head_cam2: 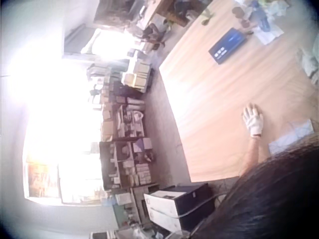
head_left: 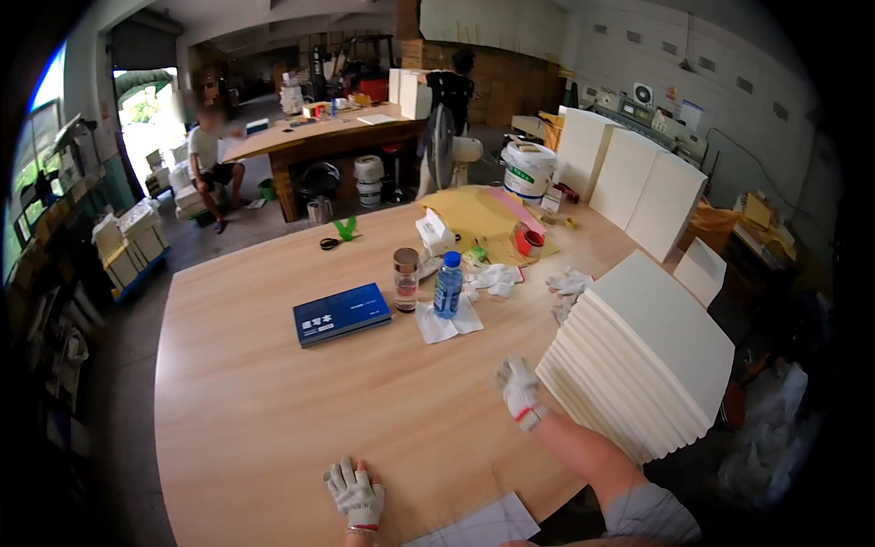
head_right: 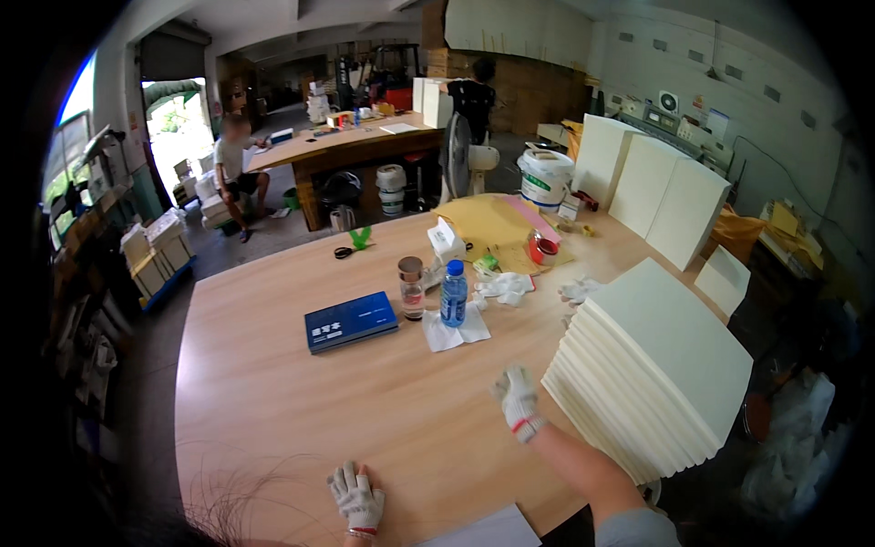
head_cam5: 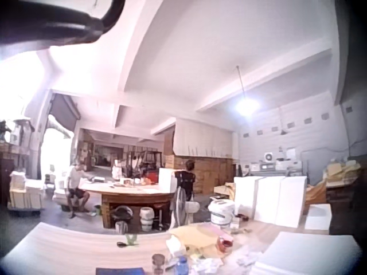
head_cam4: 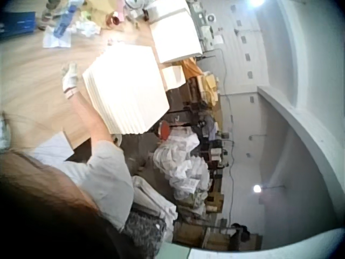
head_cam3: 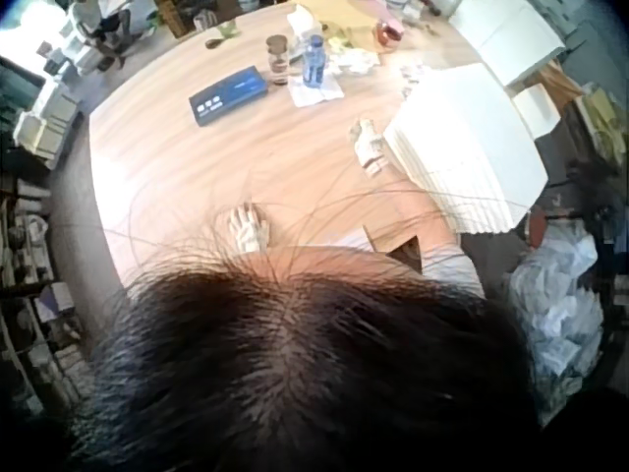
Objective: The person assembles notebooks by inserting white paper sheets into blue covers. They repeatedly pick a sheet, slide it into a cover, and place the completed unit on a growing stack. The process continues with multiple units throughout the clip.
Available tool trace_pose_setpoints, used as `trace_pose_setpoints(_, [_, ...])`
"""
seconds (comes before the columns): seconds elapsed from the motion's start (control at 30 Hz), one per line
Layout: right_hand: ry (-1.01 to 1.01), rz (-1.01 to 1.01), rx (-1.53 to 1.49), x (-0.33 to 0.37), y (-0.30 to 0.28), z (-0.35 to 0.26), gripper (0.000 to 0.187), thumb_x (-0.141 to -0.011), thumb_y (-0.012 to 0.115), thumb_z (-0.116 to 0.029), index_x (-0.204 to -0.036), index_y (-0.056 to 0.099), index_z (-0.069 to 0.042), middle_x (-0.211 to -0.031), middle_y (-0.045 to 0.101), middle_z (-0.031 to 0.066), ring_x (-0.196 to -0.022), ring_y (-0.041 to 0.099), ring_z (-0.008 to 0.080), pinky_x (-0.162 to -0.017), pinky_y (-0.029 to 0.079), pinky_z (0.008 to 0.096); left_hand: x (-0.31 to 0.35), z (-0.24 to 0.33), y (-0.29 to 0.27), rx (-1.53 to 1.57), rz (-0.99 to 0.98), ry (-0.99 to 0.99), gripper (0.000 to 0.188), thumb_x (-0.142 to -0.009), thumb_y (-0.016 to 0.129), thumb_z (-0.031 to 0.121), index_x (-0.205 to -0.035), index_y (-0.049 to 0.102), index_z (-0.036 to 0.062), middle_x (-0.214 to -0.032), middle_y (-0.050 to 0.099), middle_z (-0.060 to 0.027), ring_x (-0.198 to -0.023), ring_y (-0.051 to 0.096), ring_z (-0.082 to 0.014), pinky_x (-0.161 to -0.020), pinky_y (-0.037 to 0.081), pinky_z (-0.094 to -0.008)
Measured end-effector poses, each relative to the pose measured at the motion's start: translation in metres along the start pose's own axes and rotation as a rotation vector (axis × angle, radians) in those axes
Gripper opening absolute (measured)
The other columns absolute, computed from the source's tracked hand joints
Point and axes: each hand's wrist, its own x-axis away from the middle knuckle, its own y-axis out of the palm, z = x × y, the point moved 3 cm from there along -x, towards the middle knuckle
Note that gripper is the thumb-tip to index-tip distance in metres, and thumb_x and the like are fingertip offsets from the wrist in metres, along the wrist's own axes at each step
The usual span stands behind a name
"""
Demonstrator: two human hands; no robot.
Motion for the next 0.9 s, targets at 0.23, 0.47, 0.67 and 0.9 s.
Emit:
trace_pose_setpoints(0.23, [-0.407,0.433,1.148,-0.227,0.001,0.026,0.052,-0.092,0.050,-0.030,-0.137,0.042,-0.006,-0.138,0.046,0.0227,-0.130,0.042,0.0347,-0.105,0.032,0.0572,-0.031,0.016,-0.036,-0.016,-0.310,-0.033,0.064,-0.078,0.066,0.030,-0.135,0.048,0.0075,-0.143,0.042,-0.0192,-0.131,0.039,-0.0399,-0.109,0.029,-0.0544])
trace_pose_setpoints(0.47, [-0.131,1.051,1.496,-0.302,-0.035,-0.019,0.052,-0.093,0.039,-0.026,-0.142,0.039,-0.008,-0.148,0.028,0.0257,-0.131,0.033,0.0483,-0.105,0.031,0.0578,-0.023,0.015,-0.020,-0.053,-0.337,-0.050,0.074,-0.073,0.069,0.031,-0.140,0.044,0.0109,-0.147,0.037,-0.0180,-0.133,0.034,-0.0426,-0.108,0.027,-0.0591])
trace_pose_setpoints(0.67, [-0.806,0.886,1.131,-0.322,-0.086,-0.031,0.042,-0.092,0.045,-0.023,-0.130,0.054,-0.008,-0.137,0.051,0.0138,-0.125,0.049,0.0330,-0.106,0.034,0.0479,-0.024,0.015,-0.010,-0.004,-0.467,-0.053,0.083,-0.073,0.069,0.035,-0.145,0.036,0.0120,-0.152,0.030,-0.0158,-0.138,0.027,-0.0412,-0.112,0.021,-0.0584])
trace_pose_setpoints(0.9, [0.041,0.121,1.532,-0.157,0.059,-0.013,0.049,-0.086,0.055,-0.015,-0.133,0.050,-0.007,-0.144,0.038,0.0259,-0.140,0.029,0.0332,-0.111,0.032,0.0390,-0.024,0.007,-0.016,0.013,-0.213,-0.040,0.053,-0.071,0.069,0.029,-0.119,0.058,0.0069,-0.130,0.049,-0.0190,-0.123,0.041,-0.0422,-0.104,0.029,-0.0599])
